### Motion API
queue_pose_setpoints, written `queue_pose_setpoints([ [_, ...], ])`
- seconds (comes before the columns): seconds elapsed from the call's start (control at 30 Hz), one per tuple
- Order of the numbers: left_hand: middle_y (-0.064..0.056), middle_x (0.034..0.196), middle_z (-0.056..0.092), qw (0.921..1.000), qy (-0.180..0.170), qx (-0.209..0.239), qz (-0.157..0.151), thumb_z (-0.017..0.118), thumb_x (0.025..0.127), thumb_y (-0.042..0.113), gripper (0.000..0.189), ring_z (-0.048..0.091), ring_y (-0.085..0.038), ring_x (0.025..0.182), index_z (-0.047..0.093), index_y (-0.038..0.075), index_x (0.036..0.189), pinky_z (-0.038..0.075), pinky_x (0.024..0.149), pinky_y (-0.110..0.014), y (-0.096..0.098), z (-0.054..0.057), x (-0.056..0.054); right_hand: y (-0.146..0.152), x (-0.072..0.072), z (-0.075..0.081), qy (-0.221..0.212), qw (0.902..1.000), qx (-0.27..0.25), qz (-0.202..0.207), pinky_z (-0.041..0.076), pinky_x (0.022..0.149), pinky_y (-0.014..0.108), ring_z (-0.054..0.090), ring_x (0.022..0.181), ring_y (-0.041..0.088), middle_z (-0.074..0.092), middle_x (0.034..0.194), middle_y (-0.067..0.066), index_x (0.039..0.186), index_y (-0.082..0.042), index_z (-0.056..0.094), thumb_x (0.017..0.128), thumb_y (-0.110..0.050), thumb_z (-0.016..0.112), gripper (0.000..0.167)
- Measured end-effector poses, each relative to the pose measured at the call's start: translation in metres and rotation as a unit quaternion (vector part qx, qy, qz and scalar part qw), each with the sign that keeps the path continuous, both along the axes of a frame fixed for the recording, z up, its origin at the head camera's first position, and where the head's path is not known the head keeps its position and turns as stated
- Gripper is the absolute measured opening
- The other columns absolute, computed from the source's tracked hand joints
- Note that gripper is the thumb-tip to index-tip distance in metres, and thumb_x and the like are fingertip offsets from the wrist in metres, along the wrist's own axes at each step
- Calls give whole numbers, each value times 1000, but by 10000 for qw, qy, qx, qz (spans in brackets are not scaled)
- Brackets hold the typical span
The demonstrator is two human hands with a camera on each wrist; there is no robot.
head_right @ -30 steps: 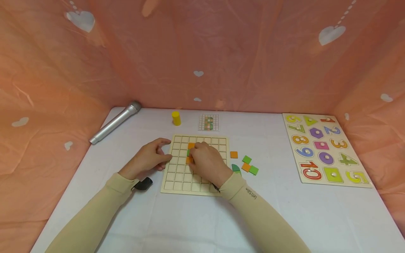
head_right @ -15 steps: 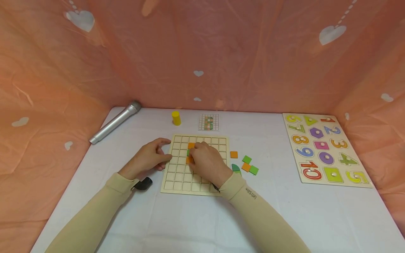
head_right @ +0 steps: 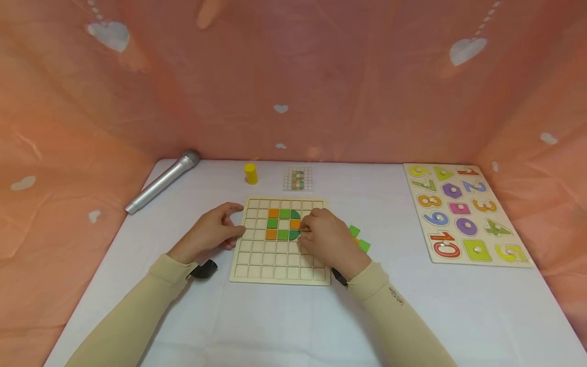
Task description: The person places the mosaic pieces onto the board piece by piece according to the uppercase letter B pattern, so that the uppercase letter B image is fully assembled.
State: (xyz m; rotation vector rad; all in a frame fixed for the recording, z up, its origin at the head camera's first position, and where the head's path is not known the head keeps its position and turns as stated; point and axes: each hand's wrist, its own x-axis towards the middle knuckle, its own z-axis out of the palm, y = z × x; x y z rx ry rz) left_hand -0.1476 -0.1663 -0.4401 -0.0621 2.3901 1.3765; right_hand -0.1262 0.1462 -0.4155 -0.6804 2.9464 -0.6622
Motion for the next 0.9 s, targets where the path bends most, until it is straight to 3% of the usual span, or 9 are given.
queue_pose_setpoints([
  [0.57, -12, 89, 66, 10000, 21, -22, -1, 80, 96, 16, 65, 69, -18, 65, 52, 16, 155, 64, 63, -29, 0, 0, -1, 98, 19, 4, -207, 9970, 12, -749, 59, 96, 52, 68, 102, 25, 73, 107, 3, 109, -10, 80, 96, -24, 81, 19],
  [0.9, -12, 89, 66, 10000, -7, -38, -5, 80, 96, 16, 66, 69, -18, 65, 51, 16, 155, 64, 64, -29, 0, -1, -2, 122, 28, -4, -604, 9929, 141, -1010, 58, 101, 59, 68, 107, 30, 74, 109, 6, 112, -8, 79, 95, -27, 83, 26],
])
